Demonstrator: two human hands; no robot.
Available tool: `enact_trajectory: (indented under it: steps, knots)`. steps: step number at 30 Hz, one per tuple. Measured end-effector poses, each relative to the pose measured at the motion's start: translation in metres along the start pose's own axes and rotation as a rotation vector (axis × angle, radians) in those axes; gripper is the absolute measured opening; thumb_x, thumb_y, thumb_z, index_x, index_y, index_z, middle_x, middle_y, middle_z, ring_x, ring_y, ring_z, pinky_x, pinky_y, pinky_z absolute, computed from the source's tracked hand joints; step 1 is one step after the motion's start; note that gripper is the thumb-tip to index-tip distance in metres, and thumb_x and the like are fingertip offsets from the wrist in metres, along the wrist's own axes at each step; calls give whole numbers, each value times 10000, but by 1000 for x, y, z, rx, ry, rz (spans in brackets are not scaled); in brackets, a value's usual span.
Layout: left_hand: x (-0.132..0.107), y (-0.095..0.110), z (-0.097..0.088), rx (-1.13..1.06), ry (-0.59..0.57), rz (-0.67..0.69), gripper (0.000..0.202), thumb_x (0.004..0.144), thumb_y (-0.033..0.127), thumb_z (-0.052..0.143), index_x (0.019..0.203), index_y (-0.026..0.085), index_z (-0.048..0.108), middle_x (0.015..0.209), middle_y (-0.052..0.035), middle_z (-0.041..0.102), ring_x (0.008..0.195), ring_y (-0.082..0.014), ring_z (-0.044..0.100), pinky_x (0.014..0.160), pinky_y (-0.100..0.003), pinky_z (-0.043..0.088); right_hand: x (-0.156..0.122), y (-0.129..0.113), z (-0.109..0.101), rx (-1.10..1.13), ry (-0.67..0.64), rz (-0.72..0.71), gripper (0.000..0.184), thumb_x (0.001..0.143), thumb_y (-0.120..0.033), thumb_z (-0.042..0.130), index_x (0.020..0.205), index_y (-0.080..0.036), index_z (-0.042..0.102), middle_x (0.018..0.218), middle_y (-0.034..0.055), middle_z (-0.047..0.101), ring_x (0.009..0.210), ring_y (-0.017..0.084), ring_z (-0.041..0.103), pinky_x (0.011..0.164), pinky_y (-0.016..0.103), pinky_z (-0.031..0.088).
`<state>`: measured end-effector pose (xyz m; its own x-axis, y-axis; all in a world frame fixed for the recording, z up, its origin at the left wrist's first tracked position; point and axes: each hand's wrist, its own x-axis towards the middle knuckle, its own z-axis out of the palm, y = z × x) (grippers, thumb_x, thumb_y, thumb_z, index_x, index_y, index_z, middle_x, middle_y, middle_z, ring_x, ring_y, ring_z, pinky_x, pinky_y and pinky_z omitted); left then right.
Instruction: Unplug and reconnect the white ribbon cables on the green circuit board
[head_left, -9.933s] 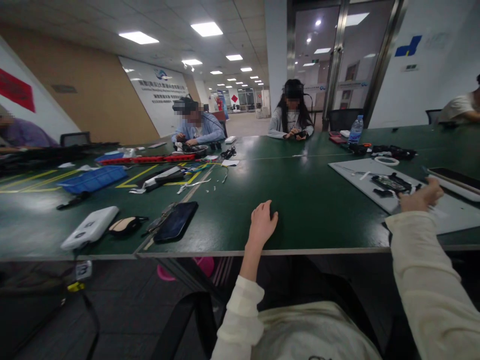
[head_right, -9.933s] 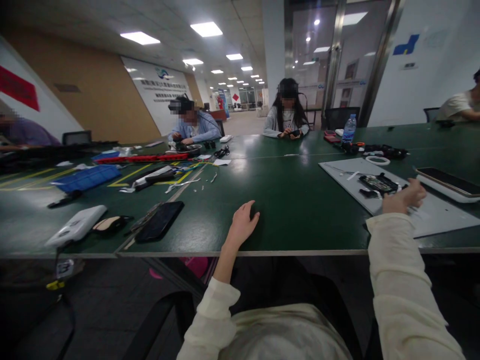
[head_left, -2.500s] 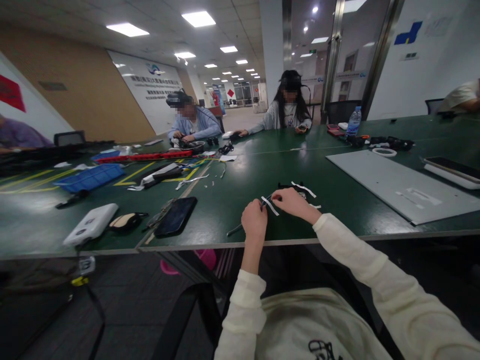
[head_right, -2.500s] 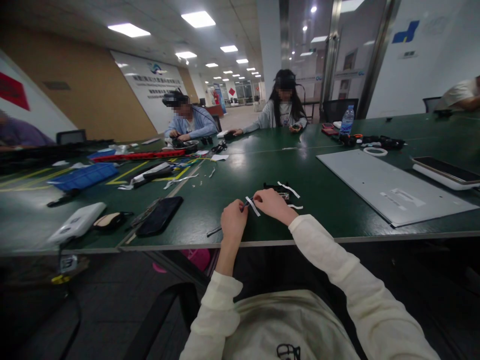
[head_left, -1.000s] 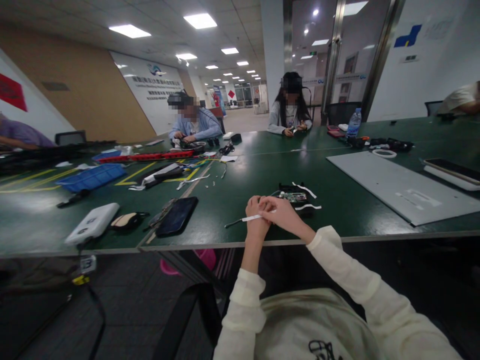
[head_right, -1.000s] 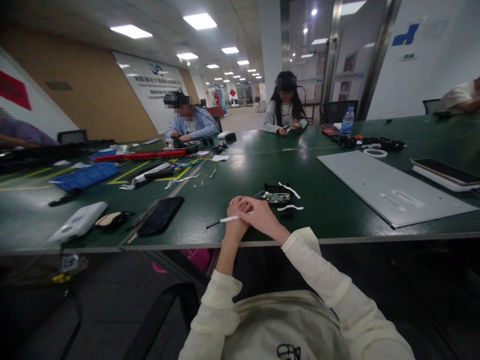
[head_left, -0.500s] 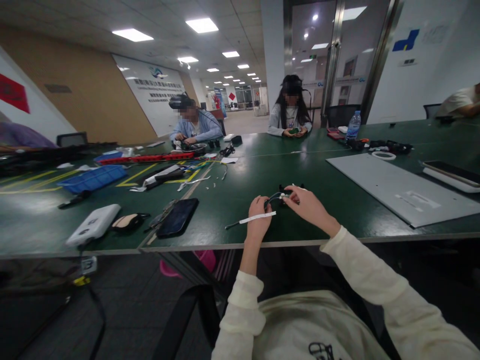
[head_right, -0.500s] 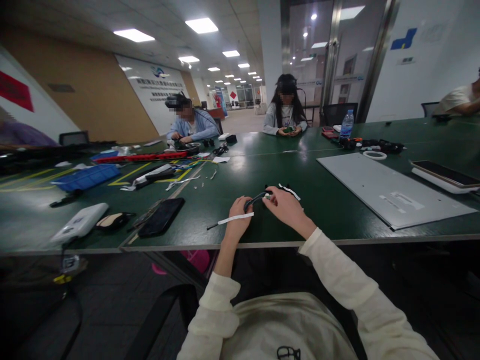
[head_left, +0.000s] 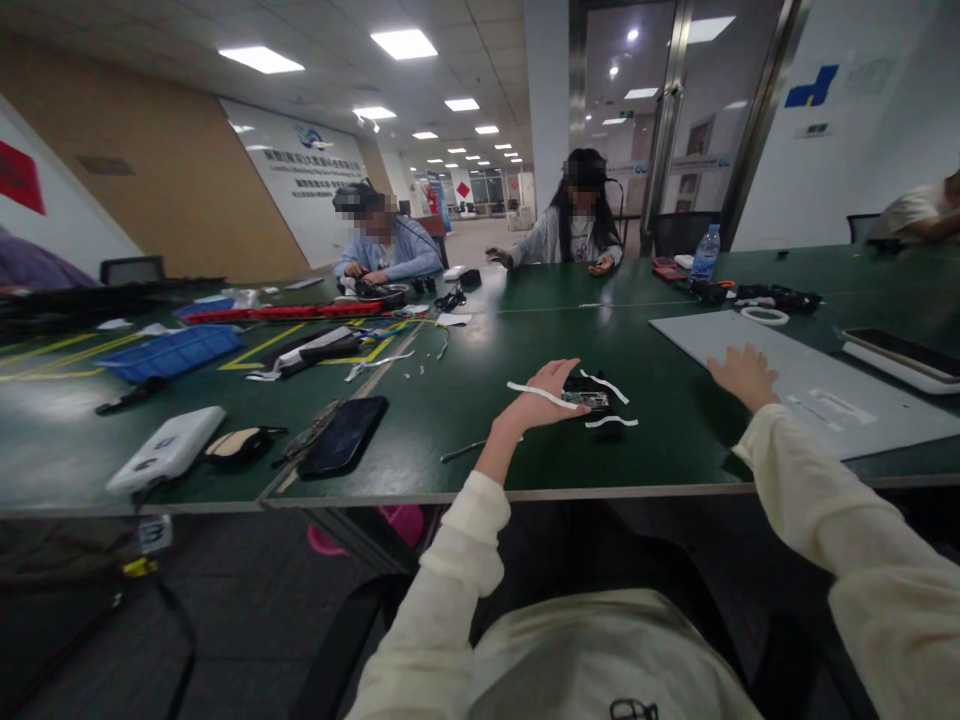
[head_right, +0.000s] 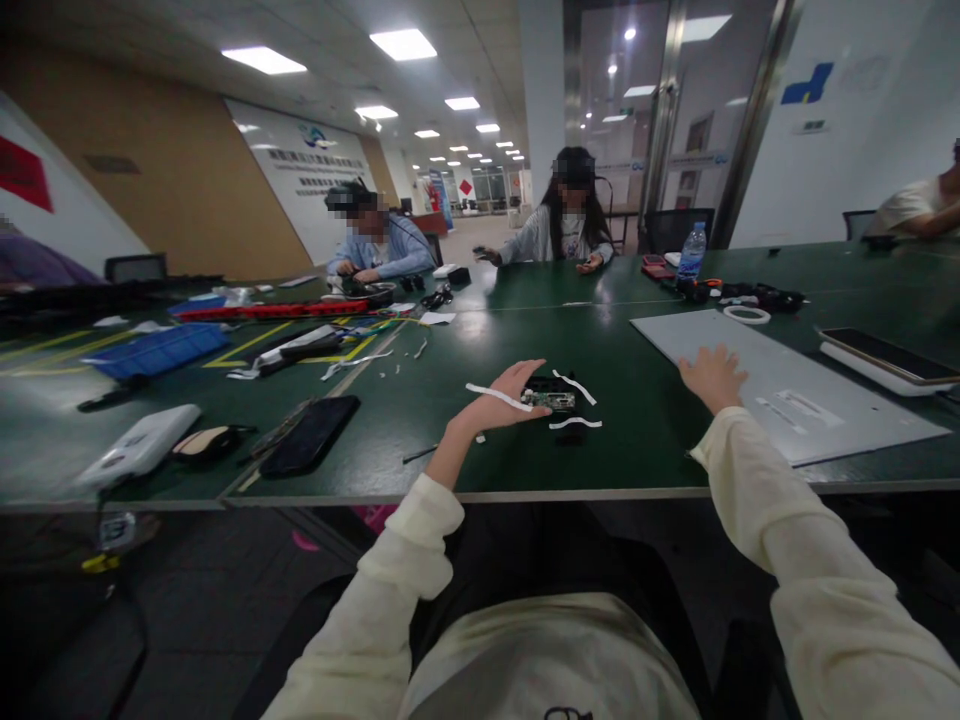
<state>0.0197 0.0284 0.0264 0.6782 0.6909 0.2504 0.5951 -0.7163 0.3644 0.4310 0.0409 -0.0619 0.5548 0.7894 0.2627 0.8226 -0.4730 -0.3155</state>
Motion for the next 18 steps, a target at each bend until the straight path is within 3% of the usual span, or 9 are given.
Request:
enact_trajectory:
  steps: [3,6,11,18]
  knots:
    - [19,-11,5,-10,-181,-84,1102,640,684,680,1501,196,194,1575,-183,155,1439,-379,172,1131,-539,242,2,12,15,-85,-74,52,648,881,-604,338,1250,-120,560,1381,269,408,1286,461,343,951,706,254]
    - [23,-26,13,-36,-244,-121,1166,605,718,682,1510,209,153,1586,-185,89,1446,-392,124,1131,-542,233,5,16,21,-117,-106,27,696,872,-641,308,1248,-115,563,1347,272,445,1263,461,373,958,696,246]
    - [20,-42,20,-94,-207,-61,1144,602,706,694,1504,218,187,1562,-181,158,1406,-373,270,1132,-494,272,5,18,19,-145,-86,-33,706,882,-629,298,1238,-82,567,1292,285,489,1217,442,431,939,631,316]
    - [18,-39,20,-130,-151,-18,1080,594,677,720,1474,238,276,1484,-161,274,1339,-351,381,1106,-480,335,-14,9,11,-210,-63,-134,617,927,-540,311,1198,-54,577,1240,272,534,1172,383,495,926,514,370]
